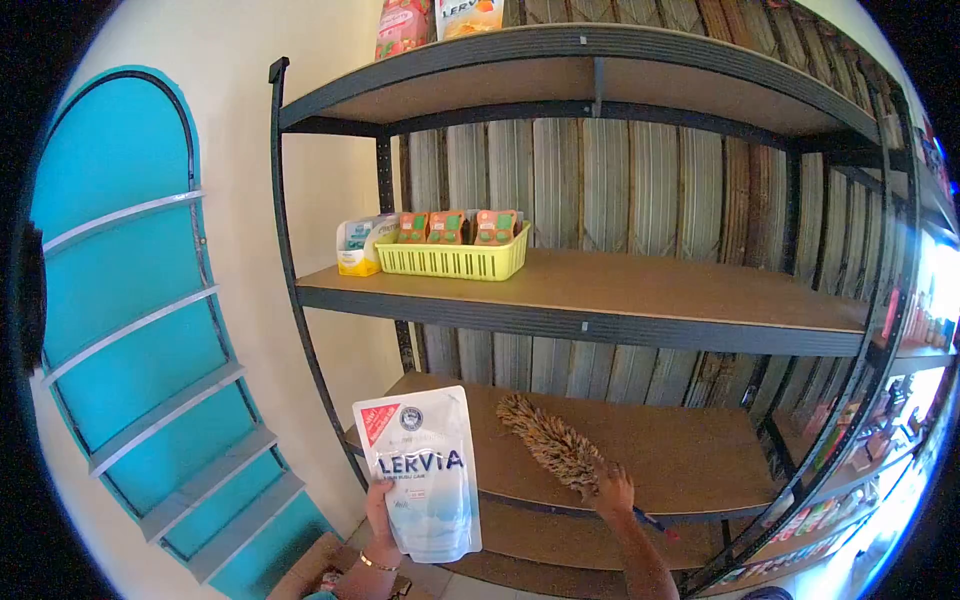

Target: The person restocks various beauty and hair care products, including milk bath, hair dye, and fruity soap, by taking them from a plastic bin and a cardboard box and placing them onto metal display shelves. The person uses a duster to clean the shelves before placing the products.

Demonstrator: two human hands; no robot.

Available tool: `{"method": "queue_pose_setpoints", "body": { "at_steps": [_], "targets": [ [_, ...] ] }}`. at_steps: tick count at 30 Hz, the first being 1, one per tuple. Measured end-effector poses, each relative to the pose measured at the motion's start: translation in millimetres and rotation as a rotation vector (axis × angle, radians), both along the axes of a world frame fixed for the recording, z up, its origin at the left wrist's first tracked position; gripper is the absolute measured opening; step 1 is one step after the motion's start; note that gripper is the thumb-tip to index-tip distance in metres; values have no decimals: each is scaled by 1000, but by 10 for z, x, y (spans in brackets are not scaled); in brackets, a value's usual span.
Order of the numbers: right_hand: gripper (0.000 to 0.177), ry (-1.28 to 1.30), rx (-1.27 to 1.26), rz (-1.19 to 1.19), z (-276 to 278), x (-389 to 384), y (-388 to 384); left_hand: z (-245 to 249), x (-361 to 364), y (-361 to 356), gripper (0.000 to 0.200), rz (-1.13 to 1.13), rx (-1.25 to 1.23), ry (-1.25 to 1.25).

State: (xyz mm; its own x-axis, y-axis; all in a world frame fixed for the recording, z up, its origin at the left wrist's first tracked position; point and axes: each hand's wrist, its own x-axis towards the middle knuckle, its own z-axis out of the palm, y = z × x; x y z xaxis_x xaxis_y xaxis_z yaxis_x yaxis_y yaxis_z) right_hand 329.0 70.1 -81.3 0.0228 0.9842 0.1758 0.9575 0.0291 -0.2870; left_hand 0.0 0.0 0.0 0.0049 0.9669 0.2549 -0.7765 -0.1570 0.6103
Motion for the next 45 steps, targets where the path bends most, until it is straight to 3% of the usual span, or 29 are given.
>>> {"method": "queue_pose_setpoints", "body": {
  "at_steps": [2,4,6,9,11,13,15,16,18,19,20,22,23,25,26,27,28,29,30,32,35,37,39,40,45],
  "targets": [
    [69,356,302,203,415,-202,-116,128,84,99,46,-64,67,-115],
    [61,791,-108,412,892,-59,-553,88,511,-95,46,-125,51,-190],
    [59,1119,-86,801,1168,-591,-894,243,388,-94,46,-140,84,-50],
    [57,1174,-178,720,1556,-853,-1339,252,565,-217,49,-104,86,92],
    [52,1124,-76,730,1557,-805,-1276,212,687,-270,52,-99,44,109],
    [47,1121,-125,684,1574,-734,-1240,128,741,-269,58,-93,241,264],
    [32,1334,-187,573,1686,-704,-1236,257,767,-265,58,-121,372,339],
    [29,1384,-181,560,1744,-675,-1199,263,763,-155,63,-141,428,398],
    [18,1459,-72,583,2033,-716,-1170,635,858,-110,86,-80,424,265],
    [16,1424,52,596,2198,-732,-1147,857,884,-109,95,-33,350,225],
    [14,1384,179,611,2372,-748,-1106,895,895,47,99,-33,619,137],
    [9,1463,296,572,2847,-687,-1049,1145,817,242,95,112,791,154],
    [11,1376,468,630,3156,-685,-1001,1134,728,410,86,157,863,182],
    [24,1249,689,653,3817,-619,-904,1021,516,672,68,247,860,240],
    [28,1090,782,672,4149,-614,-881,952,431,793,64,309,827,233],
    [43,932,845,709,4514,-500,-739,888,351,917,60,373,794,225],
    [47,781,980,618,4938,-307,-602,860,272,1041,56,438,764,217],
    [47,853,870,720,5254,-303,-542,868,194,1155,54,544,800,261],
    [37,935,880,864,5534,-489,-540,891,119,1275,51,649,835,303],
    [30,1032,967,865,5994,-493,-336,958,0,1537,45,834,901,371],
    [26,1148,1106,699,6744,-324,145,1206,-189,1701,41,1055,980,865],
    [44,934,1297,495,7350,94,724,1422,-177,1779,35,1059,974,923],
    [41,979,1242,488,7631,136,1080,1538,-179,1904,32,1043,975,959],
    [35,1001,1400,343,7435,-250,1115,1568,-176,1972,31,1061,998,948],
    [27,768,1180,158,7477,-188,1612,1436,-164,2215,25,1017,930,890]
  ]
}}
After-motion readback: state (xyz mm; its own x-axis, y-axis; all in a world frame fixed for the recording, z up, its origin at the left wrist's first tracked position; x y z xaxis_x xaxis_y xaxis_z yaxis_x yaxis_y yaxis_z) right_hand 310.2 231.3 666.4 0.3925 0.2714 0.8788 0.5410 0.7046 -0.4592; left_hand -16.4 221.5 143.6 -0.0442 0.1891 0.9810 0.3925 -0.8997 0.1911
